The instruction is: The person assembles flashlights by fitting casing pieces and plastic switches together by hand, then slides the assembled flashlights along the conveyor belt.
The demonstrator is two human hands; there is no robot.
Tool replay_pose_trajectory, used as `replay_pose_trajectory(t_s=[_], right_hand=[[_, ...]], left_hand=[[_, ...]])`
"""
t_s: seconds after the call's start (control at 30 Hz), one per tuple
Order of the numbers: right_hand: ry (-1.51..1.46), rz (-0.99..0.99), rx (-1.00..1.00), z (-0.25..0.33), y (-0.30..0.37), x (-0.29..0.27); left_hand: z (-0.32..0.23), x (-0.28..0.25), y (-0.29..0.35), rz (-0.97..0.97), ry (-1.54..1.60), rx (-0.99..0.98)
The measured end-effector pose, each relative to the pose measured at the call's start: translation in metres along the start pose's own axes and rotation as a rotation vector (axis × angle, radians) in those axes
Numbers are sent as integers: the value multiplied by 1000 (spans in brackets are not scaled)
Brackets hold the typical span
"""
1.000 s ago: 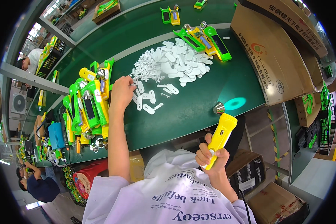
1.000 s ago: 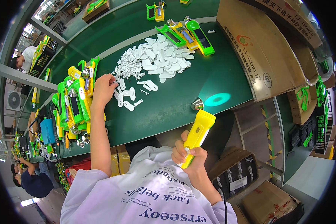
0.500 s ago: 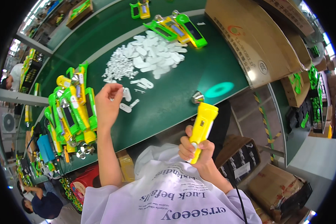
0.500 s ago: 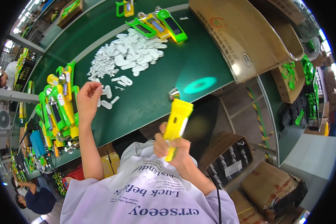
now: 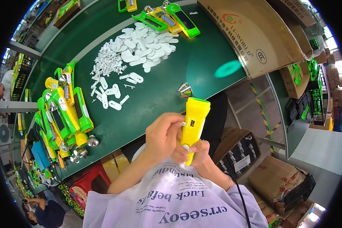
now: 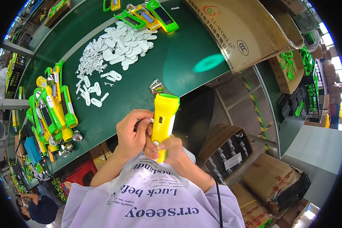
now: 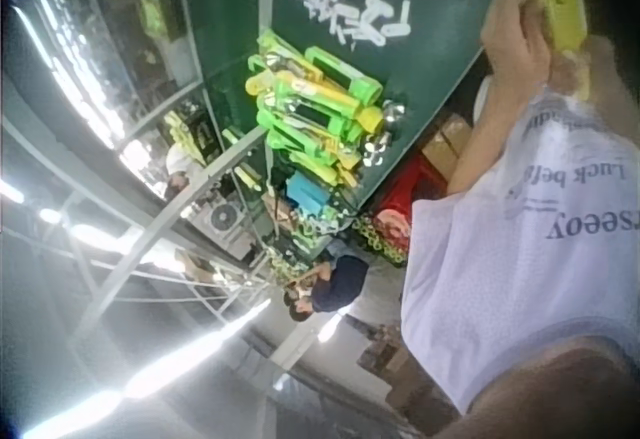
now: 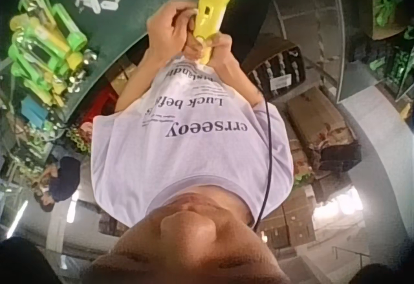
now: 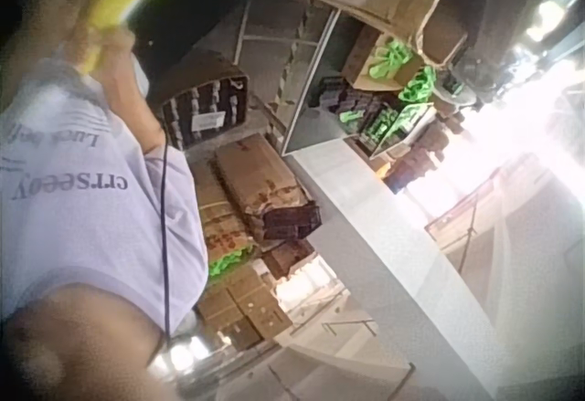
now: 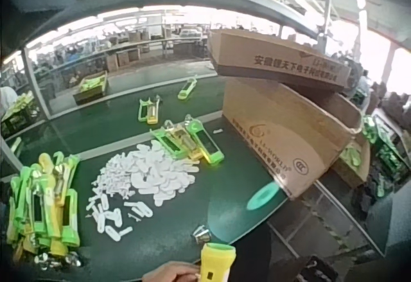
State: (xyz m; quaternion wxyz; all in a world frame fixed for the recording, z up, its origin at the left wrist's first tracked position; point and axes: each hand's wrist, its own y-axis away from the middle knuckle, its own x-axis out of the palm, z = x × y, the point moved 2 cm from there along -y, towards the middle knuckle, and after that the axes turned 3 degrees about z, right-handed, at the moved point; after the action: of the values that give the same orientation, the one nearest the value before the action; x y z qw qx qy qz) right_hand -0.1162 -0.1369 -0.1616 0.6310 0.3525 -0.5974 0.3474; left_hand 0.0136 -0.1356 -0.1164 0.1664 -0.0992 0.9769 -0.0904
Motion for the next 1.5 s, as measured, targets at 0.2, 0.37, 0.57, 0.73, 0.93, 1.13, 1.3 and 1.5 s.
replay_pose_trajectory(t_s=[0.2,0.37,0.57,0.73,0.93,1.13,1.3,1.5], right_hand=[[14,61,33,4,-1,-5],[36,82,91,1,-3,-4],[19,57,93,-2,0,-2],[57,54,86,-2,1,-1],[56,45,104,-2,1,-2],[46,31,126,-3,3,-2],[65,50,109,-3,2,-1],[192,-90,133,-1,6,6]], left_hand=[[6,-10,1,77,82,-64],[5,-19,3,144,221,-174],[-6,-15,0,118,384,-134],[-3,-11,1,95,435,-182],[-9,-10,0,69,532,-283],[-1,-13,1,97,560,-227],[-2,-14,0,159,429,-84],[-4,-15,1,104,551,-264]])
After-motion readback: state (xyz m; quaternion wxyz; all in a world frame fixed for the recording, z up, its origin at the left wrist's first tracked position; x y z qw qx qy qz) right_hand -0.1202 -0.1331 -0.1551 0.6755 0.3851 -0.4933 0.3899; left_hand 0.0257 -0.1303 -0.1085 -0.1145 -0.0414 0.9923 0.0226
